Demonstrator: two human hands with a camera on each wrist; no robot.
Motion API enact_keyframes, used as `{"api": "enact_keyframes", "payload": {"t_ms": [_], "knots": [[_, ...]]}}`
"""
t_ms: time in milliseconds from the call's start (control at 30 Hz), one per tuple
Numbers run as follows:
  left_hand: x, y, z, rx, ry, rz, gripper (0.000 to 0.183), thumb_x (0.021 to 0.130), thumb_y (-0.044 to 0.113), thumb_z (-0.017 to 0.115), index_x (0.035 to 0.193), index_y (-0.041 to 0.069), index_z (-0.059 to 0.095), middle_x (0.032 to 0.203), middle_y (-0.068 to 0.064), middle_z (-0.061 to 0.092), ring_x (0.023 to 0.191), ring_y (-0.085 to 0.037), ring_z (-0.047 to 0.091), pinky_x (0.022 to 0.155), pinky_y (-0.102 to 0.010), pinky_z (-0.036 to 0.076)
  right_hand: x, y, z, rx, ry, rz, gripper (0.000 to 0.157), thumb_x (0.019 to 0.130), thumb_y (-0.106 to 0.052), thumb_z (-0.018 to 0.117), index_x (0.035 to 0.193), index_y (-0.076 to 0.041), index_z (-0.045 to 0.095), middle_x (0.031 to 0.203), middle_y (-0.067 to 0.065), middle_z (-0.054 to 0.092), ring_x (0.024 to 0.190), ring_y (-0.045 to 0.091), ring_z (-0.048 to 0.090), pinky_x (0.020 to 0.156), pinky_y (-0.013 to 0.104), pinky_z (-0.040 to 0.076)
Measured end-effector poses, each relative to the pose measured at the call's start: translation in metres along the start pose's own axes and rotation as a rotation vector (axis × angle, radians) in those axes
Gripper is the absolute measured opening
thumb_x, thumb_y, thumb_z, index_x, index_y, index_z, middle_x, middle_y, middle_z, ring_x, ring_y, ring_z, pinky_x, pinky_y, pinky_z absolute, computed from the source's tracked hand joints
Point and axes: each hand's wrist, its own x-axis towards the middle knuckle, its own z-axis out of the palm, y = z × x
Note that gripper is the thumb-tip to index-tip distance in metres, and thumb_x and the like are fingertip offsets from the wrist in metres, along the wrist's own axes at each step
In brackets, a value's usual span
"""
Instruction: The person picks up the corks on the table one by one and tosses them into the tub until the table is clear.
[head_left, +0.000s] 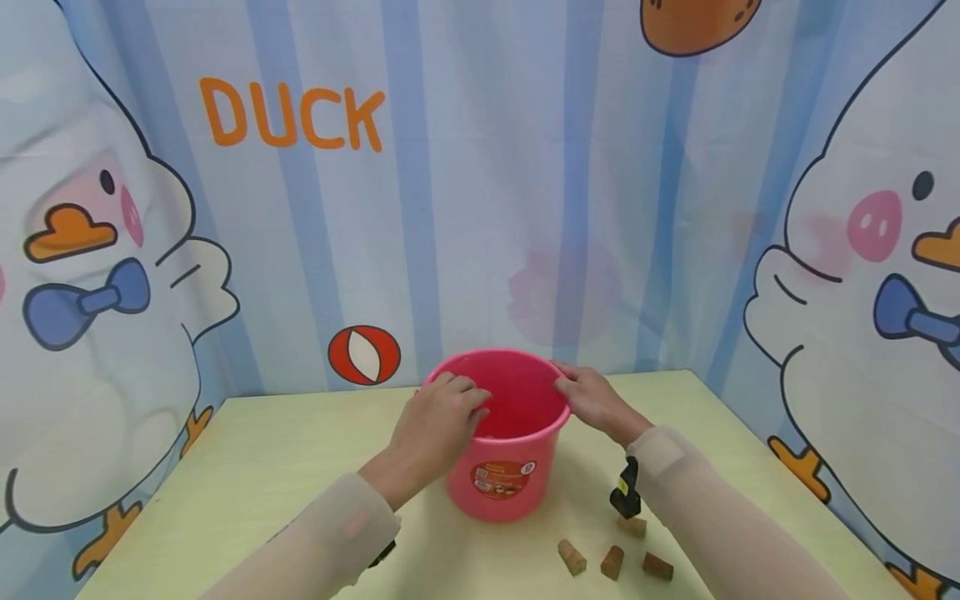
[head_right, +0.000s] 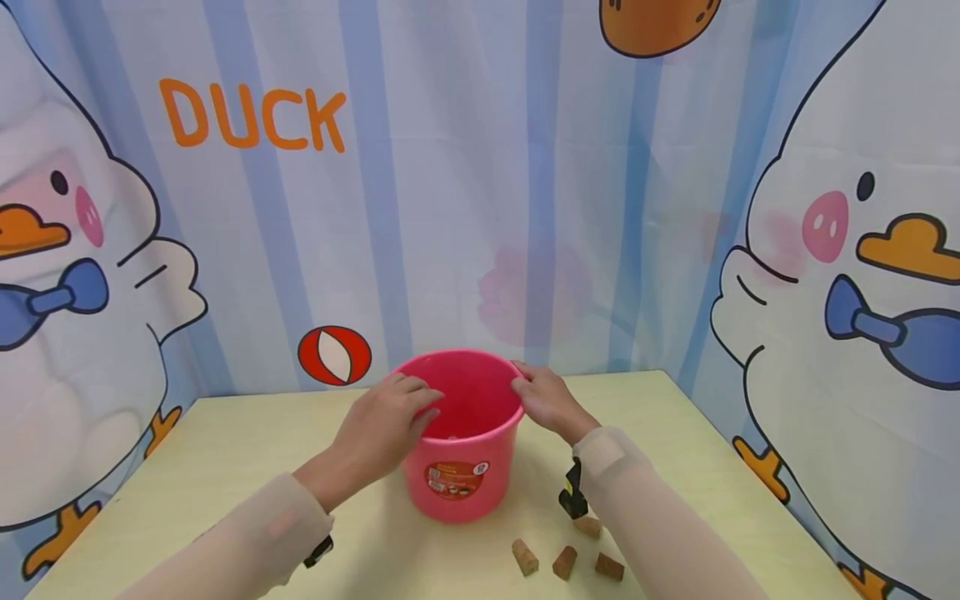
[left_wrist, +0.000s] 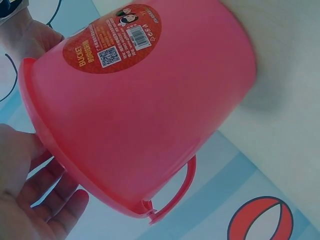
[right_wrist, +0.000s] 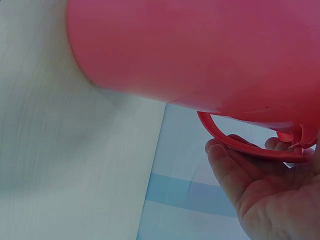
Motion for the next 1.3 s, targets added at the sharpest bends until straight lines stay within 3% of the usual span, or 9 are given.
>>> {"api": "enact_keyframes", "payload": {"t_ms": [433, 700, 933, 1300], "knots": [[-0.006, -0.006, -0.006, -0.082, 0.137, -0.012, 0.029, 0.094, 0.023, 0.076, 0.12, 0.011, 0.075, 0.111, -0.004, 0.073, 0.103, -0.023, 0.067, 0.083, -0.037, 0.062, -0.001, 0.0, -0.001, 0.001, -0.005, -0.006, 0.054, 0.106, -0.02, 0.039, 0.159, -0.007, 0.036, 0.112, 0.012, 0.074, 0.094, 0.027, 0.071, 0.089, 0.039, 0.059], [-0.011, -0.013, -0.008, -0.09, 0.17, -0.036, 0.029, 0.096, 0.024, 0.072, 0.121, 0.01, 0.074, 0.112, -0.004, 0.073, 0.102, -0.024, 0.066, 0.082, -0.038, 0.062, -0.001, -0.001, 0.0, -0.005, 0.0, 0.012, 0.055, 0.107, -0.021, 0.04, 0.16, -0.007, 0.035, 0.118, 0.013, 0.073, 0.098, 0.028, 0.07, 0.089, 0.039, 0.059], [-0.017, -0.022, -0.008, -0.134, 0.208, -0.106, 0.036, 0.097, 0.024, 0.07, 0.128, 0.007, 0.07, 0.119, -0.009, 0.071, 0.107, -0.028, 0.066, 0.081, -0.042, 0.062, -0.001, -0.001, 0.0, -0.009, 0.003, 0.01, 0.055, 0.107, -0.021, 0.04, 0.16, -0.007, 0.035, 0.116, 0.013, 0.073, 0.096, 0.028, 0.07, 0.087, 0.038, 0.06], [-0.017, -0.034, 0.001, -0.336, 0.153, -0.295, 0.045, 0.103, 0.03, 0.061, 0.14, 0.006, 0.059, 0.13, -0.01, 0.066, 0.116, -0.029, 0.061, 0.083, -0.045, 0.062, 0.0, 0.001, -0.001, 0.007, -0.01, -0.012, 0.053, 0.105, -0.018, 0.039, 0.158, -0.008, 0.04, 0.114, 0.011, 0.074, 0.094, 0.024, 0.071, 0.088, 0.039, 0.059]]}}
